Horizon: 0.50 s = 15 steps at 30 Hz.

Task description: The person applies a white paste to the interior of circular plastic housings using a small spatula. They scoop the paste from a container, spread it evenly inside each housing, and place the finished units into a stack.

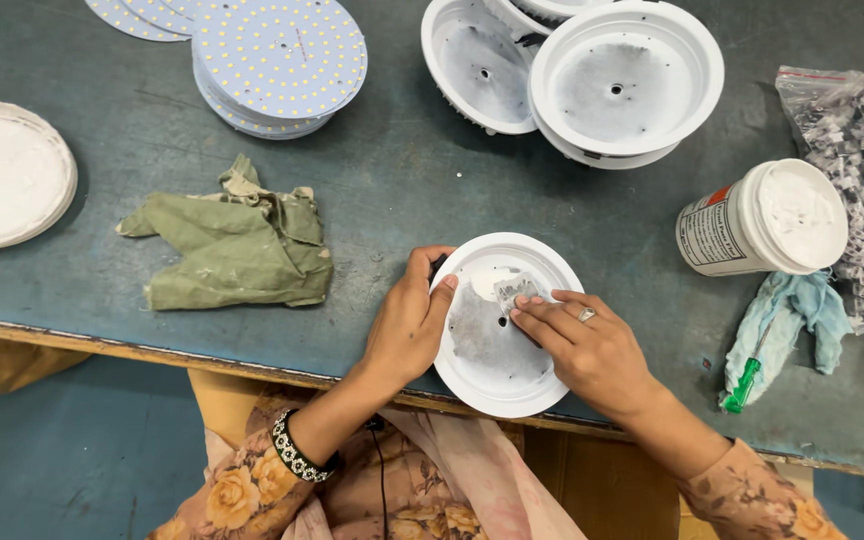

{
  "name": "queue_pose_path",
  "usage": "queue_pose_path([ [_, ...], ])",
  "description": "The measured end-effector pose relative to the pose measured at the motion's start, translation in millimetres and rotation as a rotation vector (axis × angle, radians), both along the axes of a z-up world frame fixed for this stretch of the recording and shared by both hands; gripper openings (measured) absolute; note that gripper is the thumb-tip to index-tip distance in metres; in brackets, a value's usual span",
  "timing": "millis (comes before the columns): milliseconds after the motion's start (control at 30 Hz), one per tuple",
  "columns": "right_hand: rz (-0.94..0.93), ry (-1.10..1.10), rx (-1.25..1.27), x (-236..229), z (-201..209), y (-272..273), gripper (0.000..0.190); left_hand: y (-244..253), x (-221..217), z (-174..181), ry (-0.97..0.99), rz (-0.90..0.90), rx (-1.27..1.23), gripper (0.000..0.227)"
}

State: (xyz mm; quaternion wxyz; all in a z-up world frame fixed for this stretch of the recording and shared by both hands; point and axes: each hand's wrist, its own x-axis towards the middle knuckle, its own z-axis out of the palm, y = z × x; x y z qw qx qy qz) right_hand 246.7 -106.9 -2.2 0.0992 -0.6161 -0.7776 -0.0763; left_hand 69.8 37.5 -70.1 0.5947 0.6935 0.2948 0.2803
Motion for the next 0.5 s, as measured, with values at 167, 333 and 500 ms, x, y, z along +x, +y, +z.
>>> queue_pose_path([
  [167, 0.005, -0.075, -0.018, 8, 2, -12, 0.045, -2, 3, 2, 0.042, 0.046, -0.011, 0.03],
  [333, 0.0, -0.114, -0.048, 6, 4, -28, 0.046, -3, 4, 1, 0.008, 0.056, 0.008, 0.029],
  [500, -0.059, -0.016, -0.092, 1, 21, -52, 0.044, -2, 4, 0, -0.022, 0.035, 0.04, 0.029],
])
